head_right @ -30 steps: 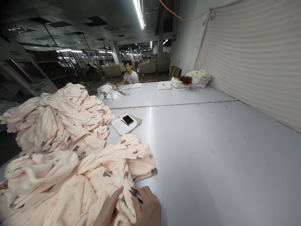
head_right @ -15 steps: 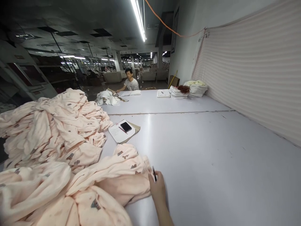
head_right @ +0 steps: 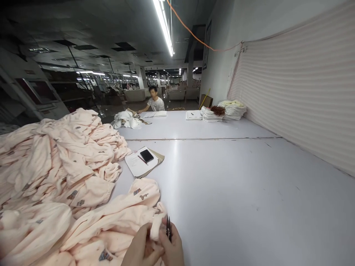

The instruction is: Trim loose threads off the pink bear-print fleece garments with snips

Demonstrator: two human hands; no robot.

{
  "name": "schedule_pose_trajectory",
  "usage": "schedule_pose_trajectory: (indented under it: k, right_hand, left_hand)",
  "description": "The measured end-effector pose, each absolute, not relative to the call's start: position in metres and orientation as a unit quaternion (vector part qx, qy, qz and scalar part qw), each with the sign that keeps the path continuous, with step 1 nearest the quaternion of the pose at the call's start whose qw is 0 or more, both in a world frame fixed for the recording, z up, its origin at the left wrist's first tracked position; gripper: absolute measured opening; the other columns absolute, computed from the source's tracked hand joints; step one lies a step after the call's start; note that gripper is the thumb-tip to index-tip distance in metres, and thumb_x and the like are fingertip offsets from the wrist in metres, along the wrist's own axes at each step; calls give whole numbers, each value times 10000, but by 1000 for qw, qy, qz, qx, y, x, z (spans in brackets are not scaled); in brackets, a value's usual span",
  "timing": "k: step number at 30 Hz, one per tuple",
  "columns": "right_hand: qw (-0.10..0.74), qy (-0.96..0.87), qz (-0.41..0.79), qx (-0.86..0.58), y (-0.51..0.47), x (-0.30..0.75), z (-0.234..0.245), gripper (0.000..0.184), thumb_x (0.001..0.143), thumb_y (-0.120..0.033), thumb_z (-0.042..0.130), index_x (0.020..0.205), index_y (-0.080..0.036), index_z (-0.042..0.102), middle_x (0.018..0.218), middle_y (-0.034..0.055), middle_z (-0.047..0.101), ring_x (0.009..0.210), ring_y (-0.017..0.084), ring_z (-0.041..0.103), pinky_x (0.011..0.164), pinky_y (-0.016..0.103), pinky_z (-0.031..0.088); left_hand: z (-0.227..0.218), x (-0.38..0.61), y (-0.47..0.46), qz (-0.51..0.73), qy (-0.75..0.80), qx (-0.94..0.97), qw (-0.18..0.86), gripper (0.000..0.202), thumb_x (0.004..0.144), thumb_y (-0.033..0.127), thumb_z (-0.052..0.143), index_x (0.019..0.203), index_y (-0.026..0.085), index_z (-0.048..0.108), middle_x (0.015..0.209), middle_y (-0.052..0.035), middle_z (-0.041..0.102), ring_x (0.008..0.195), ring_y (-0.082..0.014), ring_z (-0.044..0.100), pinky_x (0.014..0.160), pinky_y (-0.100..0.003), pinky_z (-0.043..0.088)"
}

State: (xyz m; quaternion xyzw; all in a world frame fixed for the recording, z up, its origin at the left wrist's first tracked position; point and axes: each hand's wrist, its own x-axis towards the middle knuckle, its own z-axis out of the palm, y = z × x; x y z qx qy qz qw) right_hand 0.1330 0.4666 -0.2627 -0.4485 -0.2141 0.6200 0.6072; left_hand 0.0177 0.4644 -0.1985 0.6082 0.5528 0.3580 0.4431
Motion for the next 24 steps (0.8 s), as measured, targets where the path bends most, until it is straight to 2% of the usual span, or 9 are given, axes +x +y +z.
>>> schedule_pose_trajectory:
  k: [3, 5, 7, 9, 11, 13, 16, 20, 24]
  right_hand:
    - [626, -224, 602, -443, 457, 130, -255, 536, 601, -537, 783, 964, -180, 613, 827, 55, 718, 743, 199, 664, 705, 299, 508]
    - [599, -290, 584, -465, 453, 134, -245, 454, 650, -527, 752, 915, -186, 611, 697, 17, 695, 629, 164, 626, 636, 265, 493]
    - [569, -359, 551, -494, 449, 141, -232, 403, 690, -518, 717, 898, -191, 603, 653, 6, 677, 601, 161, 604, 611, 254, 483]
    - [554, -406, 511, -517, 447, 146, -220, 369, 718, -510, 689, 886, -194, 599, 711, 21, 682, 679, 180, 622, 658, 254, 489]
    - [546, -421, 507, -517, 445, 147, -212, 345, 762, -519, 640, 879, -200, 581, 763, 27, 678, 735, 185, 634, 679, 243, 490]
    - [533, -430, 530, -500, 443, 143, -210, 340, 811, -542, 572, 885, -211, 553, 712, 6, 661, 671, 168, 627, 624, 228, 484]
    - [520, -464, 511, -503, 440, 138, -212, 347, 844, -562, 513, 916, -223, 534, 626, -14, 649, 567, 157, 603, 537, 216, 454]
    - [498, -518, 397, -571, 439, 148, -214, 273, 860, -488, 534, 945, -233, 581, 719, 6, 671, 634, 167, 626, 572, 213, 455]
    - [469, -599, 318, -565, 441, 160, -214, 214, 839, -414, 579, 972, -268, 660, 827, 14, 645, 727, 165, 642, 632, 200, 477]
  left_hand:
    - [-205, 18, 469, 389, 547, 554, 493, 292, 679, 330, 688, 915, 186, 594, 855, -48, 654, 796, -228, 609, 718, -322, 482]
    - [-207, 18, 465, 427, 532, 499, 535, 217, 715, 339, 640, 855, 183, 586, 801, -28, 630, 787, -205, 589, 731, -304, 471]
    - [-207, 18, 460, 443, 525, 467, 557, 154, 736, 317, 610, 815, 188, 578, 758, -7, 601, 765, -185, 568, 718, -285, 464]
    - [-205, 21, 455, 447, 530, 464, 551, 133, 724, 281, 617, 814, 197, 569, 753, 4, 590, 759, -175, 562, 722, -277, 460]
    - [-203, 25, 452, 465, 526, 467, 537, 223, 690, 280, 655, 873, 206, 552, 818, -7, 611, 808, -186, 580, 766, -287, 465]
    - [-203, 29, 452, 479, 524, 453, 539, 309, 666, 283, 685, 921, 211, 526, 858, -19, 628, 834, -198, 595, 778, -297, 471]
    - [-204, 28, 453, 477, 520, 431, 562, 224, 705, 305, 661, 865, 202, 543, 764, 0, 623, 758, -189, 593, 703, -283, 468]
    - [-201, 22, 455, 501, 509, 405, 570, 176, 730, 317, 655, 837, 194, 589, 790, 0, 648, 812, -198, 597, 749, -283, 455]
    - [-195, 21, 453, 508, 497, 396, 582, 164, 734, 286, 655, 863, 200, 602, 806, 10, 650, 823, -189, 591, 767, -272, 455]
